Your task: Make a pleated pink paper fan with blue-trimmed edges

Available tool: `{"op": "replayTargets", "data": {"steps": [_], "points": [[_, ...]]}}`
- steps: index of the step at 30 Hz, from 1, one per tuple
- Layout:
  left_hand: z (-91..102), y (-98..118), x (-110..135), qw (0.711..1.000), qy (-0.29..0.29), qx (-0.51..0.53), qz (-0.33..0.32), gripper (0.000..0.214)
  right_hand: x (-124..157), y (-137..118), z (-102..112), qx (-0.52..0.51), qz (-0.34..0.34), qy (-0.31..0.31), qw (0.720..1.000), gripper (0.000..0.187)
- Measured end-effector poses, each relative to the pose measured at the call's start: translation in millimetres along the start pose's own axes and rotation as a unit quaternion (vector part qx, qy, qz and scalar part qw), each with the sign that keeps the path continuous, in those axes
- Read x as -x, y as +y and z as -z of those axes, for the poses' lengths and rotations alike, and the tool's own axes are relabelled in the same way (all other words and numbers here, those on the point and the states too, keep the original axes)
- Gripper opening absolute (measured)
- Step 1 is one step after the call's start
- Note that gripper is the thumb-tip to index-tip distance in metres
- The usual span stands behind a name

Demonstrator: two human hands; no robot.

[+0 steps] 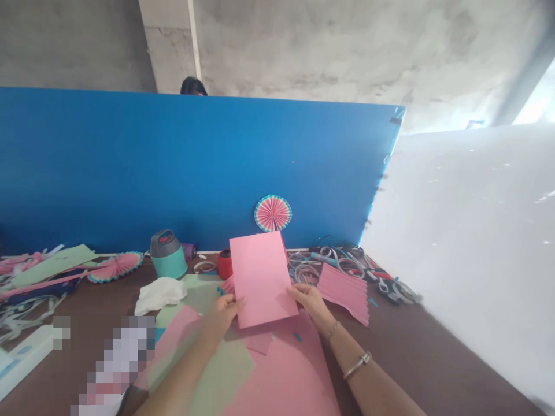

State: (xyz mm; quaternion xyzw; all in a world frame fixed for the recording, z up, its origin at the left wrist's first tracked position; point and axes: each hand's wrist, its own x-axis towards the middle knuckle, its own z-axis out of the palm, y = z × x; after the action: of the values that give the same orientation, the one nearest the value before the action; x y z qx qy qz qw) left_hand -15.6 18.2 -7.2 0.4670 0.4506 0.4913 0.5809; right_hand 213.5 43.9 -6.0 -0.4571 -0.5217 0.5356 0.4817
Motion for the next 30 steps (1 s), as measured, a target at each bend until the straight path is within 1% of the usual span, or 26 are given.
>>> {"op": "replayTargets", "data": {"steps": [2, 4, 7, 10, 12, 18, 24, 30], "points": [[1.9, 1, -1, 1.0, 0.009, 0.0, -0.008, 0.043, 0, 1, 0, 0.029, 0.008, -0.014, 0.999, 0.047], [2.5, 2, -1, 1.0, 0.003, -0.002, -0.009, 0.042, -1, 3, 0, 0.055, 0.024, -0.005, 0.998, 0.049], [2.0, 6, 2, 1.0, -0.024, -0.003, -0.003, 0.04, -3, 6, 3, 0.07, 0.032, 0.001, 0.997, 0.05], [3.5, 7, 2, 0.998, -0.064, -0.007, 0.002, 0.04, -5, 8, 7, 0.076, 0.031, -0.004, 0.997, 0.051], [6.5, 5, -1, 0.997, -0.078, -0.014, 0.006, 0.042, -6, 8, 9, 0.08, 0.028, -0.013, 0.996, 0.051], [13.4, -4, -11, 0.997, -0.053, -0.049, 0.028, 0.047, -5, 10, 11, 0.09, 0.021, -0.03, 0.995, 0.047], [7.6, -1, -5, 0.997, -0.06, -0.049, -0.002, 0.044, -6, 11, 11, 0.105, 0.027, -0.017, 0.994, 0.046], [4.6, 1, -4, 0.998, -0.061, -0.03, -0.008, 0.045, -6, 11, 11, 0.112, 0.032, -0.009, 0.993, 0.047]]}}
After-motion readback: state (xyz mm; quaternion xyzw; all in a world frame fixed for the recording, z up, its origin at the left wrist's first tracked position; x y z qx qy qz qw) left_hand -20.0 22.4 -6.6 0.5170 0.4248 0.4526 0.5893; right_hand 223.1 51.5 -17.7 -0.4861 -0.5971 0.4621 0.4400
